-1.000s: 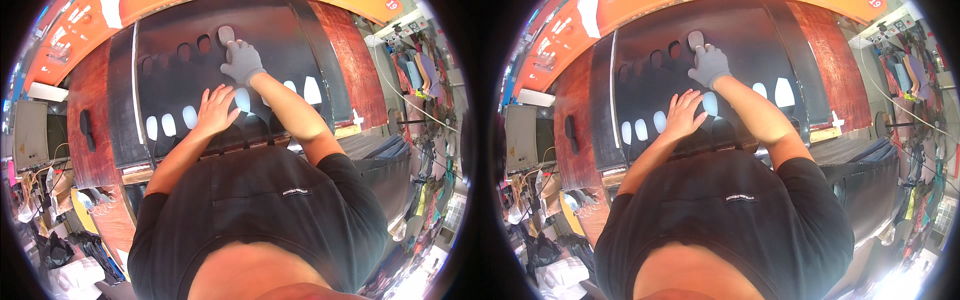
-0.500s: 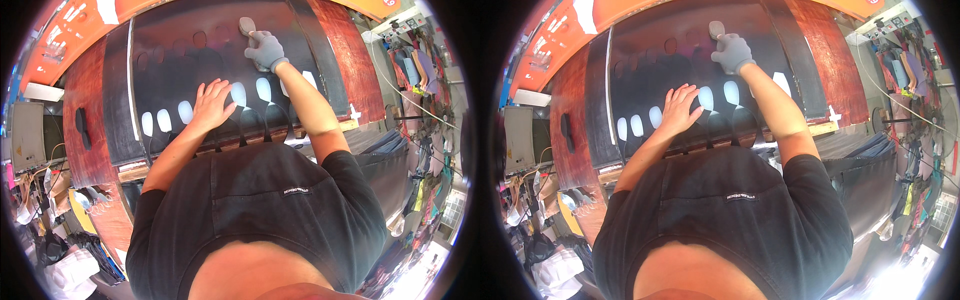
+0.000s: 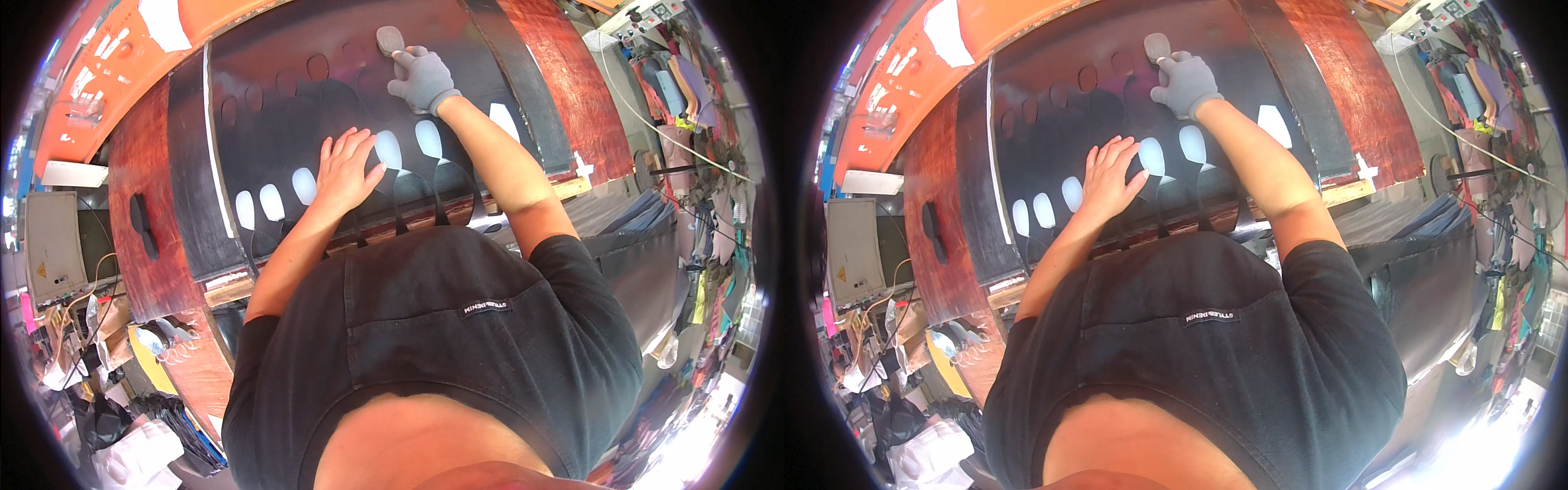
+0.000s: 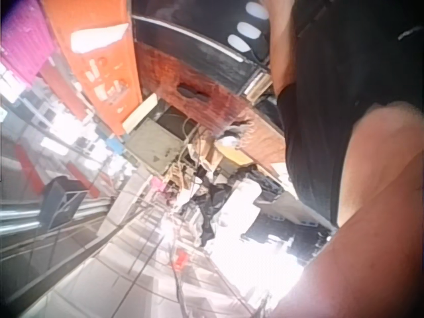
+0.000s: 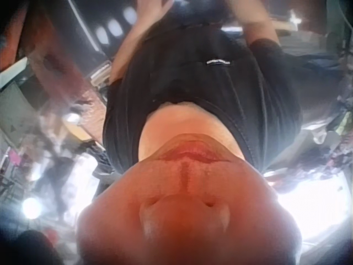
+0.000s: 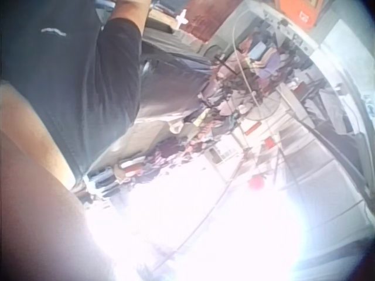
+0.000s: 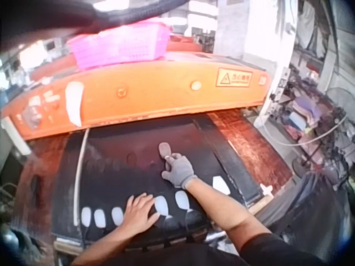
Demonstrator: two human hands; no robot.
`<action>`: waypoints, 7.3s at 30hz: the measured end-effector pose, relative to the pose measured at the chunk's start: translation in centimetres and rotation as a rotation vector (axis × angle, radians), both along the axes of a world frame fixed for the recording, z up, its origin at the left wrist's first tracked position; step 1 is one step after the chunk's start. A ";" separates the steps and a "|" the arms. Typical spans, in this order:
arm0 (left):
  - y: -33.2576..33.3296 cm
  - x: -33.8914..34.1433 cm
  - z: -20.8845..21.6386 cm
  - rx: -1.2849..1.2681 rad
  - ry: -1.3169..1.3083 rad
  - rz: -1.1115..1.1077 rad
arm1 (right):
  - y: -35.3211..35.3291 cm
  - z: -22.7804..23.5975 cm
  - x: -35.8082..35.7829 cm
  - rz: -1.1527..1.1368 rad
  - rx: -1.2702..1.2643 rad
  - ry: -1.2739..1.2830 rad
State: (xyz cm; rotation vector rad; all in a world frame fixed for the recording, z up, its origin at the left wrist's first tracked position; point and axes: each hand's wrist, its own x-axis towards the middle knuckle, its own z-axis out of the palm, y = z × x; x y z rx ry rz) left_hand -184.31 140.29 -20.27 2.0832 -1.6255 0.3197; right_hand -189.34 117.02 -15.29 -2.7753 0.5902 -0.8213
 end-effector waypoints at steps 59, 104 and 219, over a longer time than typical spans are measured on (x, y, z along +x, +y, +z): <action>-8.8 35.9 6.1 -0.049 -0.239 0.401 | -28.8 0.7 10.0 -0.312 -0.013 -0.058; 15.3 0.9 3.9 -0.185 0.017 0.322 | -7.6 0.9 -6.5 -0.196 -0.230 0.275; 13.4 -1.5 1.2 -0.206 -0.233 0.425 | -4.5 10.4 -20.1 0.131 0.157 -0.763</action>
